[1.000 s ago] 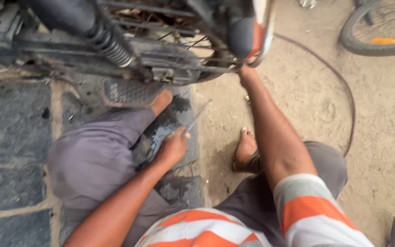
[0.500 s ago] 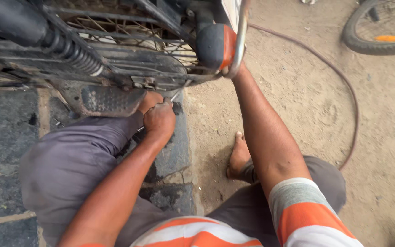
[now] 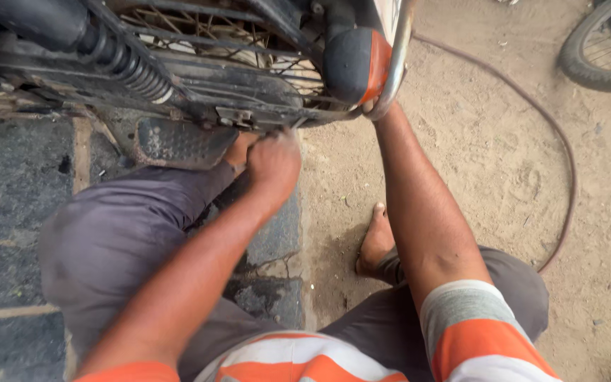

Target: The person is working on the rear wheel area of a motorcycle, using a wrench to tighten or loosen bolts on the rear fender and brake assembly. The person adjusts the wheel and surrounding components while seated on the ground.

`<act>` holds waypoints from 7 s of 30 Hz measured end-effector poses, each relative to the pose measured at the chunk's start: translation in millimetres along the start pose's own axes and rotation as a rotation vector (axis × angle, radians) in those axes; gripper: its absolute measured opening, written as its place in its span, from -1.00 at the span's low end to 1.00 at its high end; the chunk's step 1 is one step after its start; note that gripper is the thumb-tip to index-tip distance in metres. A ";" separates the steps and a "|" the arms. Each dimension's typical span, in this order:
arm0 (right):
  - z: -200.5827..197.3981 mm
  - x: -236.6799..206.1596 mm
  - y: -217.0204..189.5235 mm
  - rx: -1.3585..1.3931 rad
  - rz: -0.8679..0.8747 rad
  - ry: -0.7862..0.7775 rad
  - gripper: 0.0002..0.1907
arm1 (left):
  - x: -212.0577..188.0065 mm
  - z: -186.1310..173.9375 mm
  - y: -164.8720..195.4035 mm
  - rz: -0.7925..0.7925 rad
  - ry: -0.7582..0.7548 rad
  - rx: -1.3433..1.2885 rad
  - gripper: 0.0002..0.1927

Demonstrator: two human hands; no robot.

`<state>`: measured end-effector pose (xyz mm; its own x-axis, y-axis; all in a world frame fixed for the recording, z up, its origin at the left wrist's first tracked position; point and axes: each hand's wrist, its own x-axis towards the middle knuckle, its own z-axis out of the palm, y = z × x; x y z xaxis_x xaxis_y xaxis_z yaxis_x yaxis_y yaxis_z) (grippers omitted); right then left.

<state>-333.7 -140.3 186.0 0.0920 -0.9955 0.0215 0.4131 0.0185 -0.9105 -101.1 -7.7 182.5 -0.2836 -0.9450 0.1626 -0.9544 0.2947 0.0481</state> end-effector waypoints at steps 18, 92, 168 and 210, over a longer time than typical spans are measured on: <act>14.9 5.0 3.2 0.301 0.165 -0.075 -0.37 | 26.3 29.9 56.6 -0.612 -0.509 -0.581 -0.79; 6.1 -11.5 -9.3 -0.087 0.108 0.271 -0.46 | 69.4 79.7 181.3 -0.783 -0.550 -2.018 -0.68; 11.8 -62.5 -11.1 -1.478 0.002 0.154 0.03 | 72.6 89.6 153.8 -0.804 -0.707 -1.886 -0.79; 88.4 -74.6 82.2 -0.203 0.644 0.370 -0.69 | -39.7 85.4 -39.2 -0.237 -0.199 -0.628 -0.61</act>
<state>-226.5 -56.3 146.1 -0.0658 -0.7609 -0.6455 0.2031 0.6232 -0.7552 -60.4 6.1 90.0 -0.1433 -0.9842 -0.1038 -0.7751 0.0465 0.6301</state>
